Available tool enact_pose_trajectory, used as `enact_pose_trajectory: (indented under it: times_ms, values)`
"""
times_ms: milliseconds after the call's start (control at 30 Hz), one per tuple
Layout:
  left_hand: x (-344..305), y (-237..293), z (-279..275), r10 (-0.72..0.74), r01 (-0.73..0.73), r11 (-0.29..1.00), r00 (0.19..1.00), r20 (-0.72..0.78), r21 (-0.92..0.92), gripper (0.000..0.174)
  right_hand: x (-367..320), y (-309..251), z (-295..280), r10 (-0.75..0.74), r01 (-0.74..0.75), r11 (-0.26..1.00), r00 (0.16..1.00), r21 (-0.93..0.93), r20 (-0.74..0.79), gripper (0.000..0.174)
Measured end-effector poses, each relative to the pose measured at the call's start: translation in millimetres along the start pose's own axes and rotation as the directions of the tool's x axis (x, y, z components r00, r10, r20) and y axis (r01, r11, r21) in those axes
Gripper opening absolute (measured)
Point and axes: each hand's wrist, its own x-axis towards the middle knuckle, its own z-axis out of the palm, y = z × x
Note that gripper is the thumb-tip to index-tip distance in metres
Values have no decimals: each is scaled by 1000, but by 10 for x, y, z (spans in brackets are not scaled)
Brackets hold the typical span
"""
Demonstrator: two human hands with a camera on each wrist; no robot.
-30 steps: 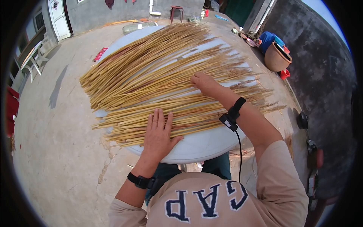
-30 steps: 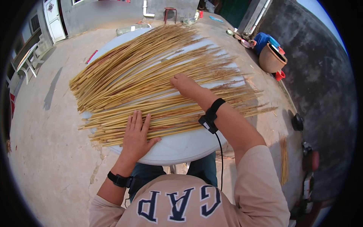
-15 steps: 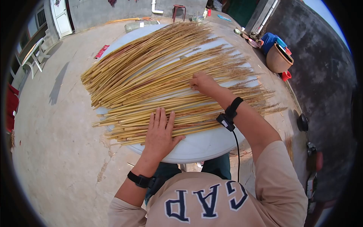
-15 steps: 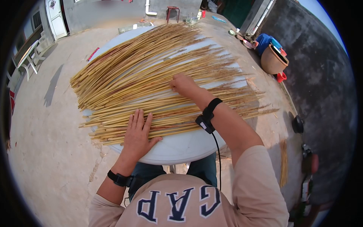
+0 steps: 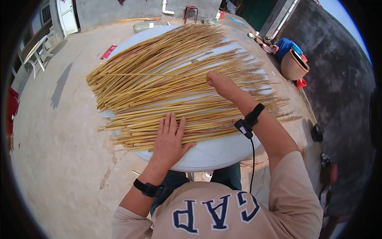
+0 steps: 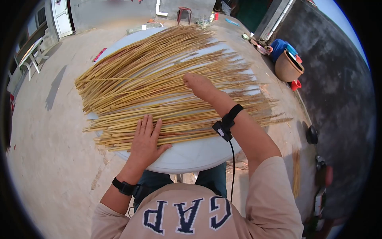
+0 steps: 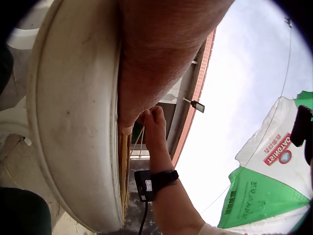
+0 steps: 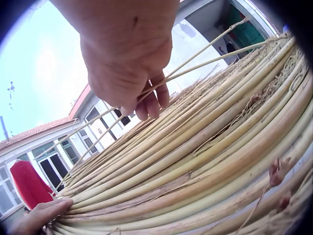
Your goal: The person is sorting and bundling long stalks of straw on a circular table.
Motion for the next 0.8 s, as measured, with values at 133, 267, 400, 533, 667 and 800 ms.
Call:
enact_pose_trajectory:
  times_ms: [133, 267, 400, 533, 667, 800]
  values:
    - [-3, -9, 33, 0, 0, 1000, 1000, -5, 3, 77, 43, -16, -188, -142, 146, 989, 969, 1, -202, 14]
    - [-3, -2, 21, -7, 7, 1000, 1000, 13, 6, 77, 8, 127, 53, -17, 18, 996, 1000, -83, 15, 17]
    - [1, -7, 5, -2, 1, 1000, 1000, 26, 21, 77, -63, 170, 97, 31, -30, 999, 996, -13, 83, 17]
    - [-17, -18, 25, 7, -7, 1000, 1000, 9, 21, 76, 32, 233, 8, 121, -122, 993, 988, 3, 93, 18]
    - [4, -1, 19, -4, 4, 1000, 1000, 12, 10, 76, 56, 306, 105, 120, -112, 990, 990, -90, 80, 20]
    - [10, 9, 0, 2, -3, 1000, 1000, 12, 14, 76, 52, 288, 237, 132, -128, 990, 988, -53, 75, 22]
